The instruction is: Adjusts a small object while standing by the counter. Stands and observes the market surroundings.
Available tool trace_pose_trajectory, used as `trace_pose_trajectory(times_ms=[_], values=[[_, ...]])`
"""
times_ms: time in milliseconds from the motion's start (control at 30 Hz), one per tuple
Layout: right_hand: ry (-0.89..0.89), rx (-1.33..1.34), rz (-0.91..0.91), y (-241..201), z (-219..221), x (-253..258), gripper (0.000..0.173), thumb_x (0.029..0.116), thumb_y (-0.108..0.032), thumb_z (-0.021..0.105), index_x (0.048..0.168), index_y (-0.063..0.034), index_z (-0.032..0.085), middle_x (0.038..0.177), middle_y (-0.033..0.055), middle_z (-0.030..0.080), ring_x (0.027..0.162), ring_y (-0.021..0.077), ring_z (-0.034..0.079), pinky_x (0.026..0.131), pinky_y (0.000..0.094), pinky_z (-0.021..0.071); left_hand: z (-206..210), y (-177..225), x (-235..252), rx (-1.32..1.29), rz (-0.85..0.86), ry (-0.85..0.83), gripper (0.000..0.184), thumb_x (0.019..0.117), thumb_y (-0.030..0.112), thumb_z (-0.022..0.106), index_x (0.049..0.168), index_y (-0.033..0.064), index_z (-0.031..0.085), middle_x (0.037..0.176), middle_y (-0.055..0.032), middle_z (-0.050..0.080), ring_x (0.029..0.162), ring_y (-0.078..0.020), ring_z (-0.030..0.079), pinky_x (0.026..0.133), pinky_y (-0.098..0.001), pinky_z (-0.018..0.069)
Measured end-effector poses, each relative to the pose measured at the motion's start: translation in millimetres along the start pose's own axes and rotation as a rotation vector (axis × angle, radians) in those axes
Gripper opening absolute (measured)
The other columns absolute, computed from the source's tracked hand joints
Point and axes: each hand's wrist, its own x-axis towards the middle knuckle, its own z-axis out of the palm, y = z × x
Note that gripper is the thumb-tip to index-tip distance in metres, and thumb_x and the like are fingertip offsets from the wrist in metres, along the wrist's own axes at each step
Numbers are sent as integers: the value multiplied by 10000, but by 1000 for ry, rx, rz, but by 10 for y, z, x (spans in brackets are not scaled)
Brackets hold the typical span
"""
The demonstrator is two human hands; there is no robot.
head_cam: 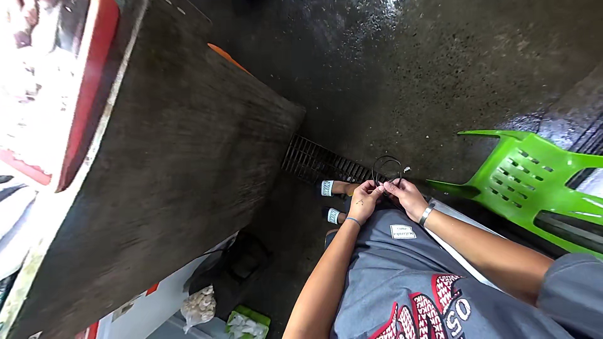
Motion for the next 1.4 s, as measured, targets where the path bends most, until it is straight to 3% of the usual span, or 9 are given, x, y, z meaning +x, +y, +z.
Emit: trace_pose_trajectory(times_ms=[133,233,533,667,733,833,900,1000,1400], values=[[96,-269,-160,-82,96,28,159,1038,-193,589,1078,-43,622,879,100,651,789,203,638,745,434,540,21,-1,-37,132,78,29,143,1029,186,643,1063,47,647,895,-81,700,730,-158,654,699,-349,568],[102,-485,-186,-152,84,54,220,1087,-203,469,1131,-26,592,884,156,629,811,297,637,751,533,523,52,-10,-74,155,94,79,136,1047,184,606,1077,54,636,860,-75,679,684,-152,629,663,-339,551],[97,-418,-215,-437,-14,86,254,1116,-277,426,1178,-76,569,870,128,691,651,261,689,619,464,610,123,2,-138,27,51,142,226,1104,244,472,1132,71,615,946,-83,696,846,-199,691,757,-407,598],[59,-212,-274,-378,19,140,275,1092,-275,516,1269,-69,563,931,122,706,712,225,712,663,405,631,117,15,-81,-39,35,119,229,1105,244,470,1154,64,603,1053,-103,673,940,-221,688,825,-446,609],[-8,-144,-251,-290,4,96,411,1055,-287,598,1392,-79,489,1036,137,671,838,252,718,760,448,638,97,-9,-66,-75,33,122,223,1096,254,502,1161,65,600,1075,-113,670,961,-234,686,833,-455,606],[-10,-258,-233,-83,-65,15,582,972,-308,722,1414,-67,430,1027,132,623,870,245,652,801,457,579,56,-24,-40,-73,12,135,234,1080,264,548,1173,62,620,1064,-116,678,941,-233,680,817,-443,595],[-11,-344,-185,28,-152,-29,554,943,-299,758,1343,-33,483,1022,139,648,894,247,656,835,462,565,50,-28,-21,-71,4,122,242,1074,270,563,1176,59,626,1048,-113,675,918,-222,676,799,-426,595],[-131,-435,-150,117,-256,-22,257,911,-192,766,1105,-33,712,1044,107,733,986,190,703,932,416,579,53,-29,-4,-120,-2,85,225,1063,242,588,1180,55,633,1057,-117,686,934,-231,687,821,-440,603],[-166,-530,-165,195,-155,65,233,978,-212,695,1098,-16,737,1070,108,738,1025,135,681,974,340,530,-8,-4,10,-108,-95,38,206,989,162,704,1132,16,673,1007,-127,725,903,-220,718,833,-398,615]])
